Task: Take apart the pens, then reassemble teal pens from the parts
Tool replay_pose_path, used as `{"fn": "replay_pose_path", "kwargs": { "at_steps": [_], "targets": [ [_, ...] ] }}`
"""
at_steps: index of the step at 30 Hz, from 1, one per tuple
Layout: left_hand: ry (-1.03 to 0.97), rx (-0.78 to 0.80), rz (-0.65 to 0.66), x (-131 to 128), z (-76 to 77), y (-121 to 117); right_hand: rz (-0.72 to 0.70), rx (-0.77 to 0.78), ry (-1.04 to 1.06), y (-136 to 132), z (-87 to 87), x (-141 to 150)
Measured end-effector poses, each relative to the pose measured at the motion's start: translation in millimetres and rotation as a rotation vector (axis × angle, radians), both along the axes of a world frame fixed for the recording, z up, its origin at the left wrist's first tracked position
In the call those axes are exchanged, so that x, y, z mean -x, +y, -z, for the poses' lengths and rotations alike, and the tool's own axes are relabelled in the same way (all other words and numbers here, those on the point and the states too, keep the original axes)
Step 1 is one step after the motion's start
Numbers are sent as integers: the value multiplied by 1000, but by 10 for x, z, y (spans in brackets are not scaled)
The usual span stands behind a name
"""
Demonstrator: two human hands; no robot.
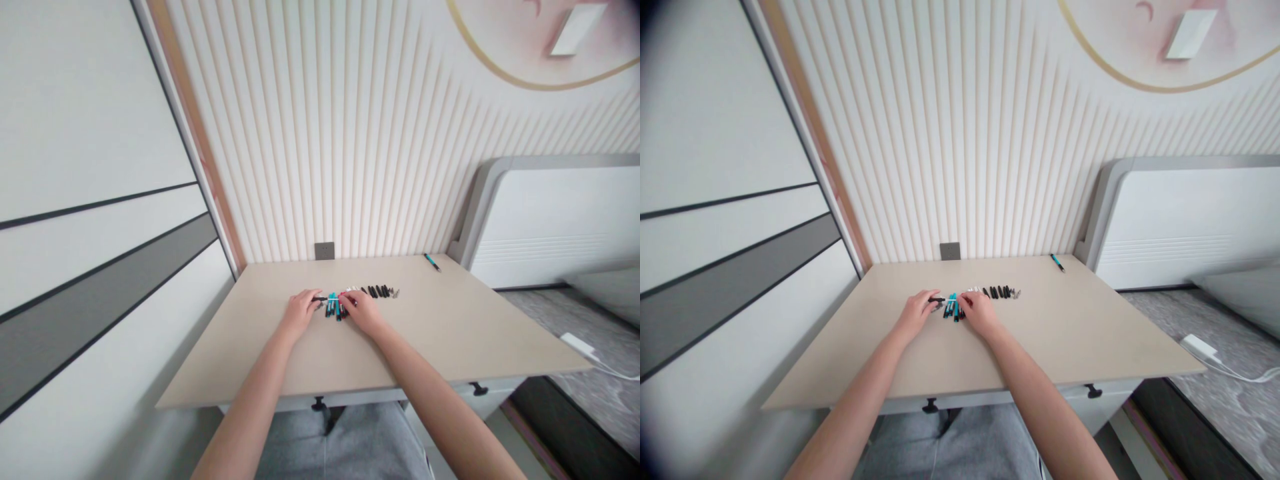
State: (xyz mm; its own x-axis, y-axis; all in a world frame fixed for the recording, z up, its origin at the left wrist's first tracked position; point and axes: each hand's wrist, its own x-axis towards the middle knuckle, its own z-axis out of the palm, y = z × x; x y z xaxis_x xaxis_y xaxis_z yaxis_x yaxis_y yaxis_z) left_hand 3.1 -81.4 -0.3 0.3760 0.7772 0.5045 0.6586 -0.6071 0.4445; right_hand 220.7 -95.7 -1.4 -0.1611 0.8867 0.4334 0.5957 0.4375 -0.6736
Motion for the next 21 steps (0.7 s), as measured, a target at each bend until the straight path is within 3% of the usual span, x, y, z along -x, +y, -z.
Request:
{"fn": "replay_pose_path", "kwargs": {
  "at_steps": [4,15,21],
  "targets": [
    [-103,-10,-61,15,-4,8,-38,-10,35,9,18,17],
    [-2,-28,-51,7,-30,-1,-75,-28,19,27,59,17],
    [-10,-56,-126,37,-12,14,73,-12,-51,8,38,-7]
  ]
}}
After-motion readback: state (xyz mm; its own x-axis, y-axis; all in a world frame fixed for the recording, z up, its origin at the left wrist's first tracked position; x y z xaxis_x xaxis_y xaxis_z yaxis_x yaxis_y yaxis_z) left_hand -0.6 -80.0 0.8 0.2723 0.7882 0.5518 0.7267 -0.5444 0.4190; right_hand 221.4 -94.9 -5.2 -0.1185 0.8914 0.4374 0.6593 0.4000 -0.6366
